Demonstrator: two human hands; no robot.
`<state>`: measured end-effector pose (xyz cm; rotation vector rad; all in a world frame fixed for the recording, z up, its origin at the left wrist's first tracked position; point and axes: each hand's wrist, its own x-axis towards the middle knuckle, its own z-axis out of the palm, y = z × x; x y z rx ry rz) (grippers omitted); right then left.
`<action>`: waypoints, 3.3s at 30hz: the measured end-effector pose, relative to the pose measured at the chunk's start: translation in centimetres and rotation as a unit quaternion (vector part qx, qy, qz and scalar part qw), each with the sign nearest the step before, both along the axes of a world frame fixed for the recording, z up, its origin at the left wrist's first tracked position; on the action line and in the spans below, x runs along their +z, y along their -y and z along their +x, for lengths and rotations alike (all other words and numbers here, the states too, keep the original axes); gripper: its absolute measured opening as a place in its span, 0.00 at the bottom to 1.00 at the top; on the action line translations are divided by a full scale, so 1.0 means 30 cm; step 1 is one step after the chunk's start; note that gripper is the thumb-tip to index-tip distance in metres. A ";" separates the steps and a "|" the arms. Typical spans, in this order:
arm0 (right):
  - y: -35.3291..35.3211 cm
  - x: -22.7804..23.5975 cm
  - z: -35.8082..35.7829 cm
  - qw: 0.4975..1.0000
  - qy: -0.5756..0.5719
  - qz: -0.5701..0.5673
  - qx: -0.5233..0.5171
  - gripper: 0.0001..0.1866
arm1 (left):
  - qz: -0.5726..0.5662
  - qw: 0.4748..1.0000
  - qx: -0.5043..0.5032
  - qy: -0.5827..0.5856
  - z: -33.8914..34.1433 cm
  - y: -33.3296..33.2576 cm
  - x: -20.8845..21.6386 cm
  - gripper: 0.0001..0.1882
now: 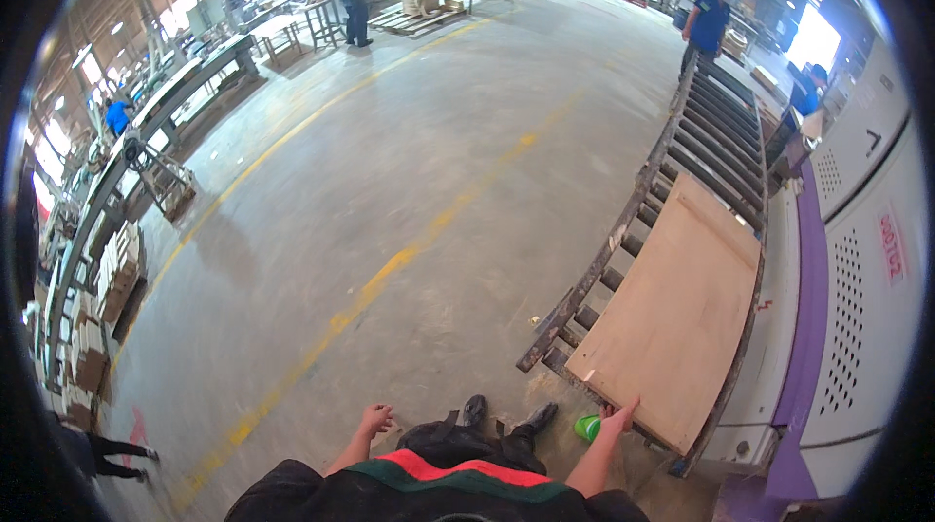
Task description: The person repeatedly picks up wooden panels and planks from a stack and feeds them one at a time onto a conveyor belt leading into a sanding machine. The person handles the pieces by hand, placing them flat on the belt and occasionally adjusting their position as they enter the machine.
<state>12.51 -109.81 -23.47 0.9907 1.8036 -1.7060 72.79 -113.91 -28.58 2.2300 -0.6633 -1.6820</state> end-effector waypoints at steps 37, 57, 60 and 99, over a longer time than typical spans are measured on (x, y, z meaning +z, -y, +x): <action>-0.407 0.009 0.261 0.997 -0.026 -0.067 0.000 0.38 | 0.002 0.979 -0.203 0.023 -0.332 0.212 -0.043 0.21; -0.215 -0.064 -0.024 0.990 -0.071 -0.057 -0.109 0.38 | -0.003 0.916 -0.398 0.053 -0.803 0.245 0.138 0.24; -0.260 -0.083 -0.039 0.992 -0.074 -0.040 -0.093 0.38 | -0.024 0.903 -0.426 0.049 -0.859 0.232 0.155 0.23; -1.125 -0.093 -0.108 0.948 -0.070 0.077 0.301 0.47 | -0.014 0.925 -0.368 0.095 -1.044 0.026 0.215 0.49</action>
